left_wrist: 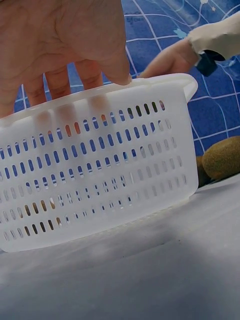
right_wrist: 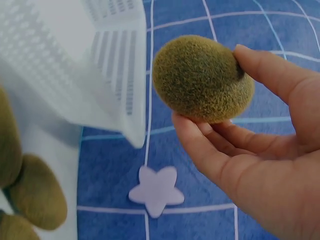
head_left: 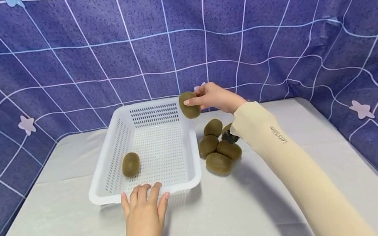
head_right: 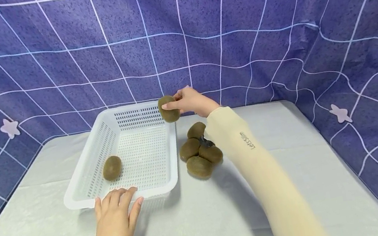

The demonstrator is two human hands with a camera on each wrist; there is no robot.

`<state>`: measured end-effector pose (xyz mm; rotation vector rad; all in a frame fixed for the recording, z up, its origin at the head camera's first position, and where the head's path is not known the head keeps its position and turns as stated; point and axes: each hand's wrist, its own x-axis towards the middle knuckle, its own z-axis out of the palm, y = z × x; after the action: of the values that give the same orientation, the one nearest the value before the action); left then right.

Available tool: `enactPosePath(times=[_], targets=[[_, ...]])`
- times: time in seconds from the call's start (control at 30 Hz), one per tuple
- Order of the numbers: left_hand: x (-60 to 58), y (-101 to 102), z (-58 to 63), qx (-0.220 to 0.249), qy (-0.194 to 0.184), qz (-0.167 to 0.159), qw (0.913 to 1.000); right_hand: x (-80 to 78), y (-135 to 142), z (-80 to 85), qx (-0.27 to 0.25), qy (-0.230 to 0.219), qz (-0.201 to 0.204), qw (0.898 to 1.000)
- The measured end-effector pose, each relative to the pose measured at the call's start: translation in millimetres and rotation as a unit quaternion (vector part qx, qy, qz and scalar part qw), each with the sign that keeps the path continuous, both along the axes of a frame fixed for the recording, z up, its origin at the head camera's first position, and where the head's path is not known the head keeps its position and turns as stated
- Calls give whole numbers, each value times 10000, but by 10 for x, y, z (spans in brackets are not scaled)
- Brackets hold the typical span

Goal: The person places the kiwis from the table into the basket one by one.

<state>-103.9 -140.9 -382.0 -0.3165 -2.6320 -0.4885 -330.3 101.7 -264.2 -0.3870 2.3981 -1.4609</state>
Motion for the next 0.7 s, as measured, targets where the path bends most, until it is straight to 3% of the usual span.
enactPosePath(times=[0.33,0.7], targets=[[9,-3,6,30,-32,16,10000,4,-367,117,36,31,-350,9994],[10,-8,2,0,17,22,10000,-9,-756,93,-157,3,-323,9994]])
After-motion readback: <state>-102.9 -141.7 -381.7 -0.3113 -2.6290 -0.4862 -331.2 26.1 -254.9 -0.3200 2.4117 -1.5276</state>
